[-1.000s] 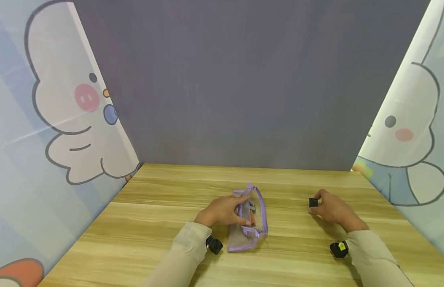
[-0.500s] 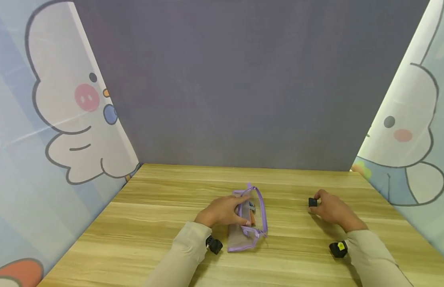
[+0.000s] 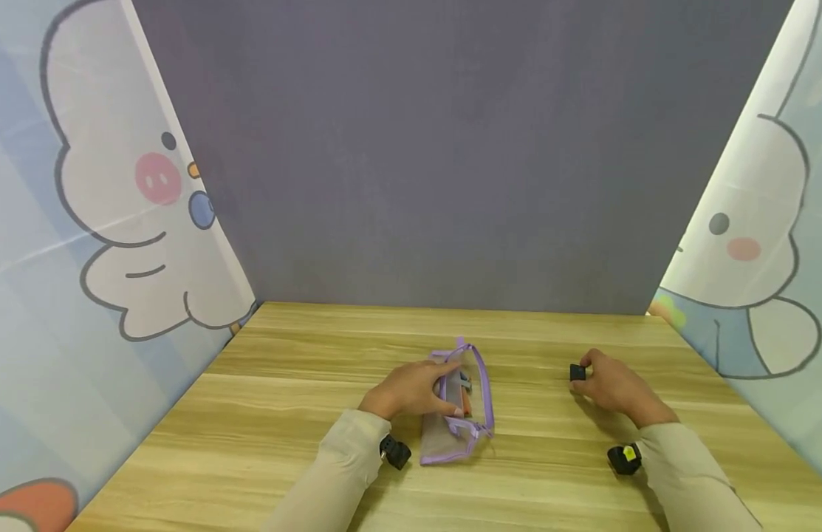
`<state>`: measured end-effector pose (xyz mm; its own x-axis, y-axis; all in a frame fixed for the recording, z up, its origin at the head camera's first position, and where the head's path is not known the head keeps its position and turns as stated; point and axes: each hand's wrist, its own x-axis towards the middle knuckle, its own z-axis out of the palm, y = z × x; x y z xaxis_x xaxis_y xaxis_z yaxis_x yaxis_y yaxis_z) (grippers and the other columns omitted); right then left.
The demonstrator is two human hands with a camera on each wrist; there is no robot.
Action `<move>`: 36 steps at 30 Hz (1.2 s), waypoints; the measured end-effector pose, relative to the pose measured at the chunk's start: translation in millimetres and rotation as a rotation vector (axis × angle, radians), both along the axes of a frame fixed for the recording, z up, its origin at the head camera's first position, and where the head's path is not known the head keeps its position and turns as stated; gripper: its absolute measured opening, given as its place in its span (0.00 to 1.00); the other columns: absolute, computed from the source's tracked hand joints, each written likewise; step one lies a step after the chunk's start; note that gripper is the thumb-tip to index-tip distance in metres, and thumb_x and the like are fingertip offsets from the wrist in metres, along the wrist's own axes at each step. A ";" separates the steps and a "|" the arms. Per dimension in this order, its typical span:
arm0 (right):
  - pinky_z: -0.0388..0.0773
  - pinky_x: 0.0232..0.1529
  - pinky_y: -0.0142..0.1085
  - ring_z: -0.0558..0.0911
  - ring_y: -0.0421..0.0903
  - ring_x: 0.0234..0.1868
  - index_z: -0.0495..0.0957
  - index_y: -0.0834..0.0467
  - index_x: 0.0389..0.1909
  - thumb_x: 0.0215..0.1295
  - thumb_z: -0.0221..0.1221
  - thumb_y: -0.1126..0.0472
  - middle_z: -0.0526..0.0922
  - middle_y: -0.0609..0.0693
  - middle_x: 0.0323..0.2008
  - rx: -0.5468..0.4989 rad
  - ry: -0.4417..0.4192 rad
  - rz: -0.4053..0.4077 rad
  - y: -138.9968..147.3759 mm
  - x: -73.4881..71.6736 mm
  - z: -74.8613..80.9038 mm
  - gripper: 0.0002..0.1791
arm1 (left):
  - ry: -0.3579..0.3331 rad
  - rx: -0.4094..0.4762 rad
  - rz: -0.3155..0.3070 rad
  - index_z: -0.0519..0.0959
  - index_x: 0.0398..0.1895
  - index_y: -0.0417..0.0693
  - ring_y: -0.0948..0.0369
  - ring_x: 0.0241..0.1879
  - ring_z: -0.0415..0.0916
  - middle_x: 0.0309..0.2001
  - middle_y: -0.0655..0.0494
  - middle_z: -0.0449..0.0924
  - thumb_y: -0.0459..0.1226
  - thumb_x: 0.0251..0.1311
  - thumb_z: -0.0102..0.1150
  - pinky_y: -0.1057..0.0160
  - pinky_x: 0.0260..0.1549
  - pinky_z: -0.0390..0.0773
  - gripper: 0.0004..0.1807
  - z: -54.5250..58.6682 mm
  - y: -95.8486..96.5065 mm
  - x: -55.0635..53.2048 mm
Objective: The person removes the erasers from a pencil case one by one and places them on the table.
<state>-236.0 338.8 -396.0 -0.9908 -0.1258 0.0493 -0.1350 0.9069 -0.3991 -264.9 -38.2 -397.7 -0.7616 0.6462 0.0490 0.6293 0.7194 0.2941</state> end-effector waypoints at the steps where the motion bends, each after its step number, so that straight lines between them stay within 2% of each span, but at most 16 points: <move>1: 0.76 0.37 0.52 0.81 0.53 0.36 0.69 0.74 0.51 0.65 0.64 0.55 0.83 0.60 0.36 0.000 -0.004 -0.001 -0.2 -0.1 0.0 0.28 | -0.002 0.001 -0.001 0.63 0.77 0.58 0.54 0.66 0.69 0.69 0.51 0.70 0.65 0.54 0.67 0.53 0.60 0.72 0.49 -0.1 -0.3 0.1; 9: 0.74 0.34 0.48 0.78 0.50 0.32 0.69 0.74 0.50 0.66 0.60 0.59 0.82 0.58 0.34 -0.007 -0.016 -0.008 -1.3 1.4 2.2 0.22 | -0.006 0.007 -0.021 0.63 0.77 0.58 0.55 0.66 0.69 0.70 0.52 0.69 0.63 0.54 0.68 0.54 0.60 0.72 0.49 2.5 0.0 0.2; 14: 0.76 0.38 0.54 0.81 0.55 0.37 0.69 0.74 0.51 0.67 0.60 0.59 0.83 0.62 0.36 0.009 -0.006 -0.009 -0.9 1.5 4.4 0.23 | 0.006 0.001 -0.014 0.64 0.77 0.58 0.56 0.64 0.71 0.69 0.52 0.70 0.64 0.53 0.68 0.56 0.57 0.74 0.49 2.8 0.8 0.7; 17: 0.76 0.40 0.56 0.82 0.60 0.40 0.71 0.73 0.50 0.67 0.60 0.58 0.82 0.67 0.40 0.022 0.007 -0.011 -1.1 1.4 5.4 0.22 | 0.007 0.002 -0.014 0.64 0.77 0.57 0.56 0.64 0.71 0.69 0.53 0.70 0.64 0.54 0.68 0.56 0.57 0.74 0.49 2.3 1.0 0.9; 20: 0.76 0.40 0.56 0.82 0.59 0.40 0.74 0.70 0.47 0.67 0.61 0.57 0.83 0.67 0.42 0.030 0.020 -0.010 -1.5 1.6 6.0 0.19 | 0.006 0.000 -0.017 0.64 0.77 0.57 0.56 0.65 0.69 0.70 0.53 0.70 0.64 0.54 0.67 0.56 0.59 0.73 0.49 1.7 1.1 1.0; 28: 0.76 0.33 0.49 0.80 0.49 0.31 0.79 0.63 0.41 0.68 0.59 0.55 0.85 0.58 0.38 0.026 0.065 -0.017 -1.1 3.9 5.8 0.13 | -0.009 0.002 -0.016 0.64 0.77 0.57 0.55 0.68 0.67 0.70 0.54 0.69 0.63 0.54 0.68 0.54 0.62 0.69 0.49 3.4 2.9 1.2; 36: 0.74 0.30 0.44 0.77 0.44 0.28 0.80 0.59 0.40 0.71 0.56 0.55 0.83 0.50 0.33 -0.018 0.077 -0.002 -9.0 2.1 8.6 0.11 | -0.006 0.008 -0.005 0.64 0.77 0.58 0.55 0.65 0.70 0.69 0.52 0.70 0.63 0.53 0.68 0.55 0.59 0.72 0.49 2.3 2.0 1.2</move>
<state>-233.9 329.8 -387.3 -0.9843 -0.1224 0.1273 -0.1642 0.9000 -0.4038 -263.7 -36.2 -395.4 -0.7585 0.6498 0.0494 0.6311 0.7136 0.3040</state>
